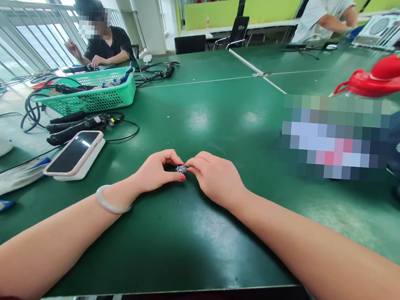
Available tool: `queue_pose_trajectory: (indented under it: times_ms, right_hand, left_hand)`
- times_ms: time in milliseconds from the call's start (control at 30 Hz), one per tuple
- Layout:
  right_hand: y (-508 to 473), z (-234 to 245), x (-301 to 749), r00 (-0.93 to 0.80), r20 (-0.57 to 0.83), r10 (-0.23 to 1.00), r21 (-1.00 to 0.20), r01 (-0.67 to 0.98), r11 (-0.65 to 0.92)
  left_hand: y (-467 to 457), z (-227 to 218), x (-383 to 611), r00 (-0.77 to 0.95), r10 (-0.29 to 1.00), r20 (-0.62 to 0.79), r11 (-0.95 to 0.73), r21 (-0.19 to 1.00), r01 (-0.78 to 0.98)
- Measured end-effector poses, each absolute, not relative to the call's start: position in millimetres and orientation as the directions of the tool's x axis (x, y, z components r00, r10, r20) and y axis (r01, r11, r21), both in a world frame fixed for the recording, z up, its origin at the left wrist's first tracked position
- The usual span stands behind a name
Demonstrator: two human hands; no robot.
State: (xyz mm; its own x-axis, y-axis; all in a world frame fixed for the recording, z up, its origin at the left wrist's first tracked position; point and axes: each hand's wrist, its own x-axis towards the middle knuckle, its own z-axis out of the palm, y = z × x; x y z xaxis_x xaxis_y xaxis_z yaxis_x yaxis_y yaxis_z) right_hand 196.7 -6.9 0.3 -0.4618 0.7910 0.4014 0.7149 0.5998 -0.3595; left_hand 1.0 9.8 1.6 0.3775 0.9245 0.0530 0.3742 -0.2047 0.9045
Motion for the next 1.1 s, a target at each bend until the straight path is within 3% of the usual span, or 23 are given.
queue_pose_trajectory:
  times_ms: [267,533,667,767,833,900,967,1100]
  right_hand:
    - [-7,-1,198,-0.441,0.405,0.801,-0.38,0.716,0.586]
    - [-4,-9,193,-0.464,0.374,0.803,-0.358,0.727,0.586]
    - [0,-12,193,-0.503,0.352,0.79,-0.348,0.713,0.609]
    - [1,-11,194,-0.527,0.348,0.775,-0.35,0.694,0.629]
    - [1,-10,196,-0.533,0.346,0.772,-0.351,0.69,0.633]
    - [0,-9,199,-0.54,0.338,0.771,-0.363,0.681,0.636]
    - [-1,-8,203,-0.541,0.328,0.774,-0.386,0.671,0.633]
    - [1,-10,208,-0.512,0.304,0.803,-0.425,0.682,0.595]
  left_hand:
    - [10,-1,1,0.388,0.922,0.01,-0.093,0.976,0.195]
    - [0,8,8,0.377,0.909,-0.178,0.163,0.984,0.07]
    - [-4,9,12,0.371,0.915,-0.161,0.12,0.984,0.131]
    - [1,8,4,0.319,0.945,-0.068,-0.023,0.961,0.275]
    - [8,10,-10,0.229,0.971,0.068,-0.175,0.855,0.489]
    - [16,15,-32,0.133,0.971,0.201,-0.22,0.516,0.828]
    - [23,20,-57,0.054,0.978,0.203,-0.082,0.131,0.988]
    - [31,25,-93,-0.099,0.98,0.174,0.099,0.01,0.995]
